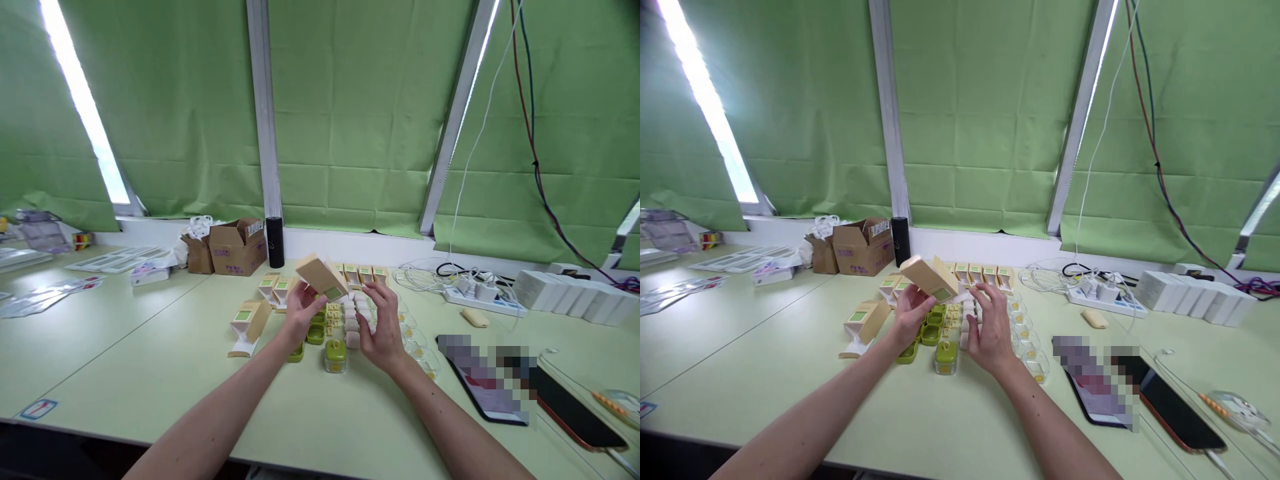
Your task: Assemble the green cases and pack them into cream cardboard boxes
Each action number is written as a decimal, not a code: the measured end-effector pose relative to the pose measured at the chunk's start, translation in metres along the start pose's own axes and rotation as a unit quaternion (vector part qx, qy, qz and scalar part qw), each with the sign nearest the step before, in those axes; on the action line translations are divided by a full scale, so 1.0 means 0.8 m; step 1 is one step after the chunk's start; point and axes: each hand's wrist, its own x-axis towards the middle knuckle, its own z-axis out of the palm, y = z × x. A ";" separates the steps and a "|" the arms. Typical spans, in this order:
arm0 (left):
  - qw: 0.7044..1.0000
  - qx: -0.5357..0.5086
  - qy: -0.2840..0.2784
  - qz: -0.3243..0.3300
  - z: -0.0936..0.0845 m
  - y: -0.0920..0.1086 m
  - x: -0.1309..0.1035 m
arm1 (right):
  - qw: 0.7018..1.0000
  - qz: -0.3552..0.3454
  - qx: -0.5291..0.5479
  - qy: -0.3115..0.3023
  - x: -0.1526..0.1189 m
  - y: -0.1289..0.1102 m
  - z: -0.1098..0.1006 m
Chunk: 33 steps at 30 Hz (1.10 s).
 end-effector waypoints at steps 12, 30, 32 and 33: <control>0.995 -0.056 0.009 -0.088 0.007 0.005 0.005 | 0.993 0.065 0.088 -0.038 0.001 -0.003 0.000; 0.995 0.039 -0.059 -0.074 0.018 0.020 -0.005 | 0.933 0.239 0.261 -0.065 0.002 -0.007 0.001; 0.995 0.066 -0.061 -0.036 0.014 0.020 -0.007 | 0.927 0.254 0.270 -0.054 0.003 -0.006 0.001; 0.994 0.077 -0.069 -0.022 0.012 0.020 -0.008 | 0.924 0.260 0.275 -0.052 0.003 -0.006 0.001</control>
